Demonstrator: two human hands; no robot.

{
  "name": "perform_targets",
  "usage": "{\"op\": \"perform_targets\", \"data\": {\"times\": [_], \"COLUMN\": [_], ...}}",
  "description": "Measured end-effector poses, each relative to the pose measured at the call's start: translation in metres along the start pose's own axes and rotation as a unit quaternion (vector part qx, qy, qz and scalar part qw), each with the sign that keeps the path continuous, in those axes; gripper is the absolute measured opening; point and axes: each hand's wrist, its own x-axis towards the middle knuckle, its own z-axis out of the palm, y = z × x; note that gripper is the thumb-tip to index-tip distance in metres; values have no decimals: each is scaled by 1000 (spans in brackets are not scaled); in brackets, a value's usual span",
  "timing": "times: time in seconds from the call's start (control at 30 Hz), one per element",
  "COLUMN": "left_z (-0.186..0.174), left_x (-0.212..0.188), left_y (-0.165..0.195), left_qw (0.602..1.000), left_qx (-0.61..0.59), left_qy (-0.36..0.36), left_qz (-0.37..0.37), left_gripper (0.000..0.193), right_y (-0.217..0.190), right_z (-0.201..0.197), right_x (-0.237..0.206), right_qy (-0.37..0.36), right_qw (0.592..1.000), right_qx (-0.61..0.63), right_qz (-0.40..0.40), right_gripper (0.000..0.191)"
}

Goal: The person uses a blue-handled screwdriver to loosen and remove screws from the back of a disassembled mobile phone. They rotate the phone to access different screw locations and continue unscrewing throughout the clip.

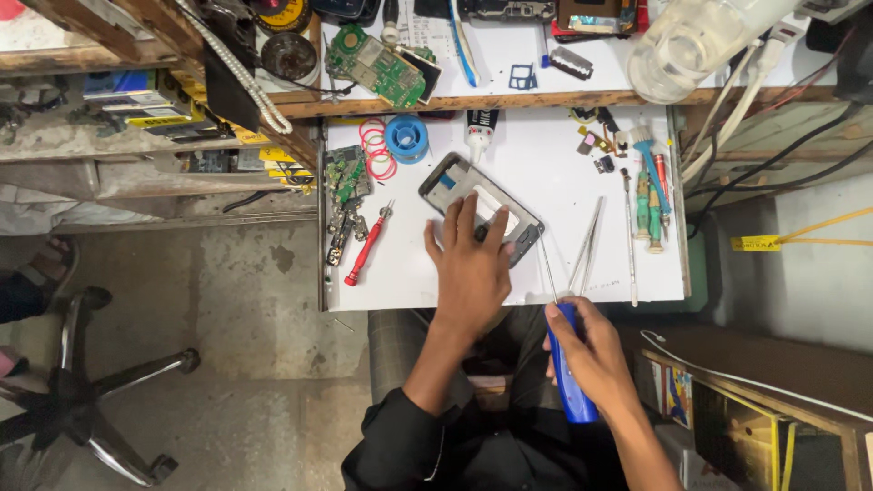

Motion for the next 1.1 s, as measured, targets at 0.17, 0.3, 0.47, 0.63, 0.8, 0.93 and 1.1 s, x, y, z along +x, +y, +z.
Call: {"op": "perform_targets", "data": {"times": [0.17, 0.3, 0.47, 0.63, 0.8, 0.93, 1.1], "left_z": [-5, -6, 2, 4, 2, 2, 2], "left_x": [5, 12, 9, -3, -14, -14, -14], "left_y": [-16, -16, -1, 2, 4, 4, 3], "left_qw": [998, 993, 999, 999, 1000, 1000, 1000], "left_qx": [31, 53, -36, -9, -5, -4, 0], "left_qy": [-48, -102, -25, -5, -7, -10, -3], "left_qz": [37, 33, 27, 37, 13, 6, 12], "left_gripper": [55, 63, 60, 69, 69, 68, 66], "right_y": [2, 2, -3, -8, -7, -8, -11], "right_z": [-4, -3, 0, -2, 0, 1, 4], "right_x": [-13, -20, -20, -28, -35, -36, -38], "right_qy": [-3, -5, -1, 4, -14, -18, -1], "right_qw": [999, 998, 998, 995, 994, 994, 992], "right_qx": [-21, -48, -55, -96, -100, -101, -104], "right_qz": [39, 51, 41, 39, 38, 39, 76], "right_gripper": [38, 41, 41, 41, 41, 41, 43]}}
